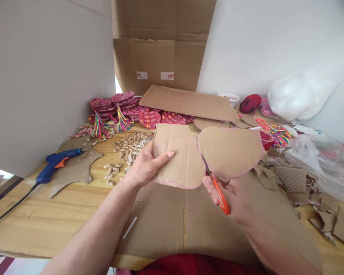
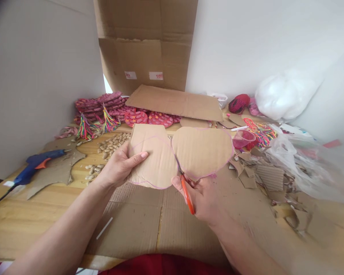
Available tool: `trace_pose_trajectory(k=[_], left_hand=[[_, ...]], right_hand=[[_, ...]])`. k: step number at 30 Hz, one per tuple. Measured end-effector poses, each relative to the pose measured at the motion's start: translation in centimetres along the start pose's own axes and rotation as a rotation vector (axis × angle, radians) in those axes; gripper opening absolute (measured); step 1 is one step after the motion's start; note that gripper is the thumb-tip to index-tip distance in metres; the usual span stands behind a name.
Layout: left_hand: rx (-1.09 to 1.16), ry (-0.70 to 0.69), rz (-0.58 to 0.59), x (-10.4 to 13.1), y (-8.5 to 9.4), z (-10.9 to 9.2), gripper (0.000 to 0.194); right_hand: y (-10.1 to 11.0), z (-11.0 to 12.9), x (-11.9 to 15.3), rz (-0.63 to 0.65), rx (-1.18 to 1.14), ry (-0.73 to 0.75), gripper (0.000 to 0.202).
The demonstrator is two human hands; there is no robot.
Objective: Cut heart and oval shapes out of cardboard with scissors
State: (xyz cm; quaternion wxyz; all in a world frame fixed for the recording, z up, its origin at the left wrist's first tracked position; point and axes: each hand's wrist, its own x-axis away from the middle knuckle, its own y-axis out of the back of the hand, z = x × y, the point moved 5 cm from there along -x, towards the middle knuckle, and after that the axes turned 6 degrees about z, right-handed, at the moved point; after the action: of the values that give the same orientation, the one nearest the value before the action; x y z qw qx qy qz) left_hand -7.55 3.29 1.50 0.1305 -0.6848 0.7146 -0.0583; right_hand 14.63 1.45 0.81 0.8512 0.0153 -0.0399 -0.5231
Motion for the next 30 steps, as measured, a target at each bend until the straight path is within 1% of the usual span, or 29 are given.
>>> trace_pose_trajectory(k=[3,6,9,11,15,19,24,27,30], left_hand=[[0.002,0.001,0.005,-0.1,0.1,0.0,0.052],[0.001,0.004,0.004,-0.1,0.2,0.0,0.051],[-0.022,-0.002,0.003,0.0,0.2,0.0,0.050],[-0.036,0.005,0.014,0.1,0.1,0.1,0.050],[-0.057,0.032,0.016,0.3,-0.2,0.4,0.052],[-0.062,0.028,0.000,0.3,-0.2,0.3,0.053],[-0.010,0.034,0.007,0.2,-0.2,0.3,0.055],[0.022,0.040,0.014,0.0,-0.1,0.5,0.056],[0.036,0.041,0.019,-0.1,0.0,0.5,0.057]], right_hand=[[-0.4,0.8,-0.1,-0.045,0.042,0.003,0.051],[-0.3,0.5,-0.2,-0.069,0.043,-0.019,0.052],[0.0,-0.4,0.0,-0.024,0.021,-0.067,0.052],[0.5,-0.8,0.1,-0.004,0.063,-0.098,0.052],[1.0,-0.3,0.3,0.007,0.158,-0.119,0.050],[0.7,0.2,0.2,0.012,0.070,-0.094,0.048],[0.4,-0.2,0.3,0.013,-0.031,-0.024,0.048],[0.5,-0.6,0.3,-0.009,-0.031,-0.050,0.048],[0.5,-0.7,0.3,-0.045,0.025,-0.069,0.047]])
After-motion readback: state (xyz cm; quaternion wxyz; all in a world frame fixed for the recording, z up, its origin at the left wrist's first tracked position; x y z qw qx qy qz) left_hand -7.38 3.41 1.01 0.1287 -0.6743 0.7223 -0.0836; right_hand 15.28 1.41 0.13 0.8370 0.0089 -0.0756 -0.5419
